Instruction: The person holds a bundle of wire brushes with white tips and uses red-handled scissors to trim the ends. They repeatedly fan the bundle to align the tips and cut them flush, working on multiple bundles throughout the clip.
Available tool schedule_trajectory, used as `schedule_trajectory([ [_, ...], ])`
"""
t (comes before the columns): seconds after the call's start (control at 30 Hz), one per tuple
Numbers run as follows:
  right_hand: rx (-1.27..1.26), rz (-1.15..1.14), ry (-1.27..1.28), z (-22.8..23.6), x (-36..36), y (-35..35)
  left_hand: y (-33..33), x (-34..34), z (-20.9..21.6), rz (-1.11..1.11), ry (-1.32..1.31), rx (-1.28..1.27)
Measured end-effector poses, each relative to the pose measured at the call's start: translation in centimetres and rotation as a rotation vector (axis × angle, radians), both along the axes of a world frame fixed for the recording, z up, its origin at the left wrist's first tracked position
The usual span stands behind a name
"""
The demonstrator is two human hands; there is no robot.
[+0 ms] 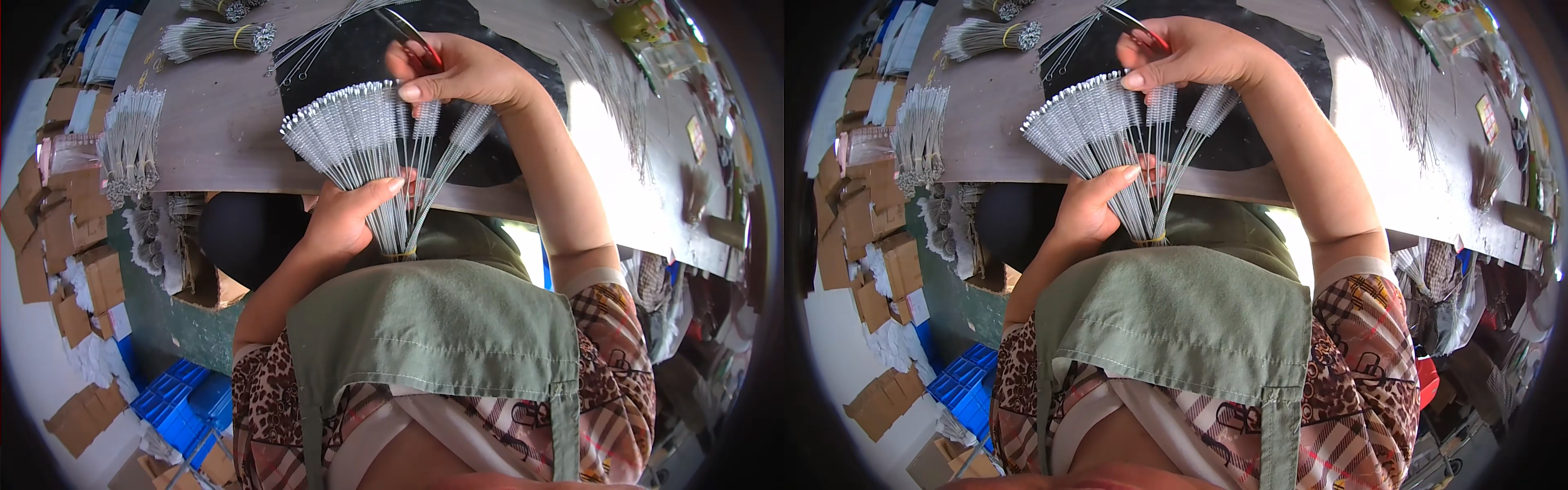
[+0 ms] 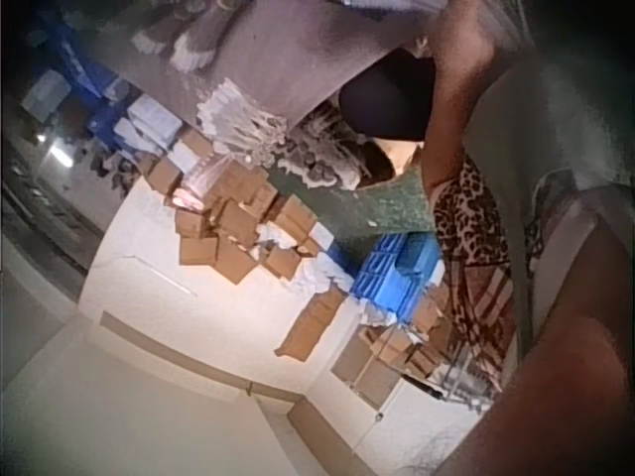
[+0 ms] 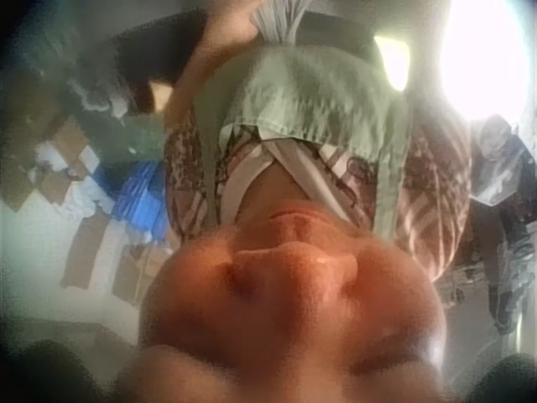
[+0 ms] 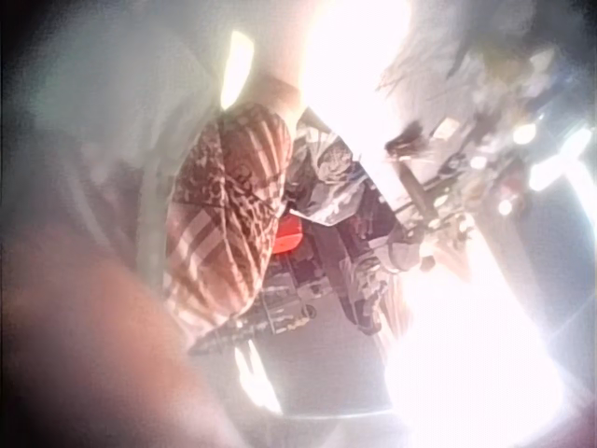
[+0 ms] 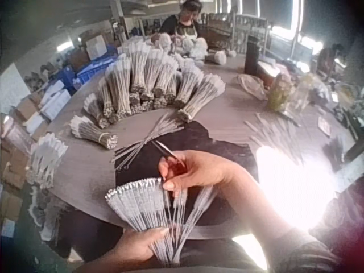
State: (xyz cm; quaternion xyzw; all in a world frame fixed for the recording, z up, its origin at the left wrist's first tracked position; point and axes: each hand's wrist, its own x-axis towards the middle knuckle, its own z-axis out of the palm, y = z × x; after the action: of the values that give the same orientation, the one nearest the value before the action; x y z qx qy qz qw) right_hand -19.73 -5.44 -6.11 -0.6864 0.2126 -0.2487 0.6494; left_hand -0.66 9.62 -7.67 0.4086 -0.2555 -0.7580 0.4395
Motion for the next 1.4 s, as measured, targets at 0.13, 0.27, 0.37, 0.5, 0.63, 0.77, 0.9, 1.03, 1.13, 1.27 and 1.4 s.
schedule_trajectory([
  [0.13, 0.044, -0.031, 0.051, 0.3, 0.0, 0.2, 0.0, 0.0, -0.1, -0.032, 0.011, -0.028],
  [0.27, -0.023, -0.041, 0.012, -0.3, 0.0, 0.1, -0.1, -0.1, 0.2, -0.014, 0.014, -0.002],
  [0.37, -0.027, -0.062, -0.104, 0.6, 0.4, 0.6, 0.0, -0.1, 0.1, -0.001, 0.024, -0.008],
  [0.5, 0.034, 0.08, -0.096, 1.2, -0.3, 0.4, 0.1, 0.0, -0.1, 0.007, 0.03, -0.038],
  [0.63, -0.013, 0.162, -0.147, 0.0, -0.4, -0.5, -0.1, -0.3, -0.1, 0.007, 0.038, -0.012],
  [0.77, 0.038, -0.014, -0.062, 1.8, 0.3, 1.0, 0.0, -0.3, 0.2, 0.018, 0.044, -0.038],
  [0.9, 0.056, 0.105, -0.049, 1.1, -0.3, 0.1, 0.0, -0.3, 0.0, 0.011, 0.036, -0.043],
  [1.03, -0.005, 0.128, -0.127, 0.2, -0.3, -0.3, -0.2, -0.7, 0.3, 0.02, 0.022, -0.046],
  [1.13, 0.075, 0.074, -0.154, 1.6, 0.2, 0.7, -0.2, -0.5, -0.1, 0.02, 0.005, -0.072],
  [1.27, -0.002, 0.187, -0.193, 0.6, -0.1, -0.5, -0.2, -0.7, -0.1, 0.023, 0.017, -0.105],
  [1.4, -0.019, 0.035, -0.116, 1.6, 0.2, 0.6, -0.4, -0.6, -0.2, 0.001, 0.02, -0.116],
])
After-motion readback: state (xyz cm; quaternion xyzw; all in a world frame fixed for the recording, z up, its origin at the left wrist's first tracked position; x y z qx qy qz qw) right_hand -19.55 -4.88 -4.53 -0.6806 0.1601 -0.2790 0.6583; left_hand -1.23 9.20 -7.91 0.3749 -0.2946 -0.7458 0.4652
